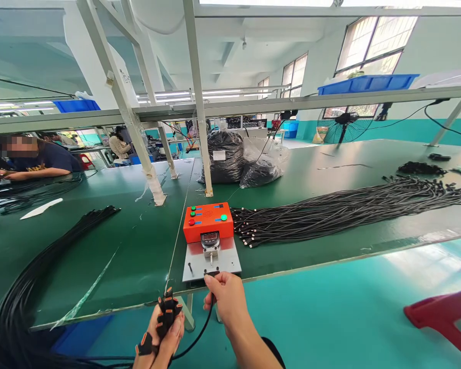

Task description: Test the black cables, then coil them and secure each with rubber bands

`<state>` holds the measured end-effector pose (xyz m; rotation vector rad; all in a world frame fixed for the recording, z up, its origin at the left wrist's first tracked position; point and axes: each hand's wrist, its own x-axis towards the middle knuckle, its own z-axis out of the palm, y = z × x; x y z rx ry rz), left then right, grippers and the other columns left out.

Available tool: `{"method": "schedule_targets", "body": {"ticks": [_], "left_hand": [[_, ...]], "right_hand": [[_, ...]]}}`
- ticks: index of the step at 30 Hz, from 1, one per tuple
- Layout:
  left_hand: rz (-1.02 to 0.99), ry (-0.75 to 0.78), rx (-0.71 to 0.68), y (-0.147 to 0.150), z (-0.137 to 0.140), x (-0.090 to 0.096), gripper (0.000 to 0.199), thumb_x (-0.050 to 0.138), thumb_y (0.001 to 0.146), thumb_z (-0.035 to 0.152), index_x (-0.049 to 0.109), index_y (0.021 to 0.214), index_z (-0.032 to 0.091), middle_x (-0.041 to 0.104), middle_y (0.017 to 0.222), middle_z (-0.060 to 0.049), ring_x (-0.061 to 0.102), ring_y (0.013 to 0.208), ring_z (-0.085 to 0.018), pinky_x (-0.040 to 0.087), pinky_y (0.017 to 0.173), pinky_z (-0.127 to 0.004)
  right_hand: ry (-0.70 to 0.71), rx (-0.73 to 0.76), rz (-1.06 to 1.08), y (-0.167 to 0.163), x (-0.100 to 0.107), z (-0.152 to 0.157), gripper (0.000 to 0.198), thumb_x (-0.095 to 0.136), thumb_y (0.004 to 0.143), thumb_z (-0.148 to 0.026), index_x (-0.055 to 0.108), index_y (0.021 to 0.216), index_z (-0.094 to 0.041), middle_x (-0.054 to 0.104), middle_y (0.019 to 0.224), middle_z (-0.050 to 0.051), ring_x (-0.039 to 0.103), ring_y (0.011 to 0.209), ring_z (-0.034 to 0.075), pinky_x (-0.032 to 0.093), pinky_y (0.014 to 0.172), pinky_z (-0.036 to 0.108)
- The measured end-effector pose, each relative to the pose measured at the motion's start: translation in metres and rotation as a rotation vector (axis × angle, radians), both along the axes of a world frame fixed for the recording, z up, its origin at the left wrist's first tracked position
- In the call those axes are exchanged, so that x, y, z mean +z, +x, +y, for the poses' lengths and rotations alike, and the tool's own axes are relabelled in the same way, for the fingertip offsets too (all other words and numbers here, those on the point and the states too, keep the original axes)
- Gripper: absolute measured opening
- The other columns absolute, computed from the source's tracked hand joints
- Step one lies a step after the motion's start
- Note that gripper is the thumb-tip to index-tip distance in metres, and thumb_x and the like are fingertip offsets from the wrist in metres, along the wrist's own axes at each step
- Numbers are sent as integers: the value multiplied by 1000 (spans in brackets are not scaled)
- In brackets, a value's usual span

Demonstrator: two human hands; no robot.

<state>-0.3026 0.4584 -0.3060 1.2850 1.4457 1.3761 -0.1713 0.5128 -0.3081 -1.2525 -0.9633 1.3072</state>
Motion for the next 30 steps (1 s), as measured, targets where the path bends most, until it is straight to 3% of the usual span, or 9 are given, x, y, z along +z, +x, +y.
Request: {"method": "schedule_targets", "body": {"ticks": [3,6,8,11,14,17,20,24,30], "left_hand": [[8,49,-35,-3,3,1,44,56,71,61,63,82,19,55,54,1,50,49,-14,41,50,-23],[-20,70,-59,-5,4,6,40,59,71,56,65,73,17,57,55,-1,54,57,-17,44,59,-26],[-85,26,-84,-5,4,9,40,61,70,55,66,73,16,61,58,-3,56,60,-19,45,61,-27],[-155,-37,-145,-2,2,12,41,61,70,55,67,76,14,61,57,-2,52,52,-16,44,54,-26],[-95,-34,-161,1,0,12,41,60,72,53,67,84,15,55,52,1,47,48,-14,39,49,-24],[-28,-39,-160,1,0,11,45,58,73,55,67,91,14,50,51,3,45,48,-14,38,49,-23],[-43,-72,-190,-1,2,11,52,58,72,57,65,98,13,62,69,-4,54,61,-18,43,58,-26],[-46,23,83,-3,4,11,46,59,70,60,67,86,17,67,90,-7,56,92,-25,40,81,-28],[-161,-12,35,7,1,5,47,55,70,64,60,81,18,41,48,6,37,44,-11,29,44,-21]], "right_hand": [[26,71,-119,-2,-8,-12,26,53,72,-38,42,56,-21,56,41,-3,53,44,14,38,52,25],[51,167,-256,-4,-20,-32,13,62,56,-18,51,49,-19,62,48,1,61,59,21,41,62,29],[135,132,-360,-4,-24,-43,18,64,50,-11,67,66,-20,71,77,6,62,86,28,40,81,34],[307,22,-352,-5,-17,-51,41,61,69,-27,63,110,-24,63,113,8,53,108,27,36,94,38],[344,141,-36,-12,-2,-50,36,54,79,-42,64,108,-23,66,94,7,62,75,21,48,72,33],[342,220,247,-24,5,-49,31,60,75,-44,70,92,-21,61,77,3,52,50,13,45,52,28],[328,75,296,-32,0,-50,31,62,73,-47,70,84,-19,63,82,5,54,59,16,47,59,29],[196,-134,254,-24,-7,-47,36,59,73,-53,65,73,-17,64,67,4,59,72,20,45,75,30],[56,-69,265,-6,4,-33,32,62,70,-48,59,67,-16,52,44,-2,52,50,15,43,60,28]]}}
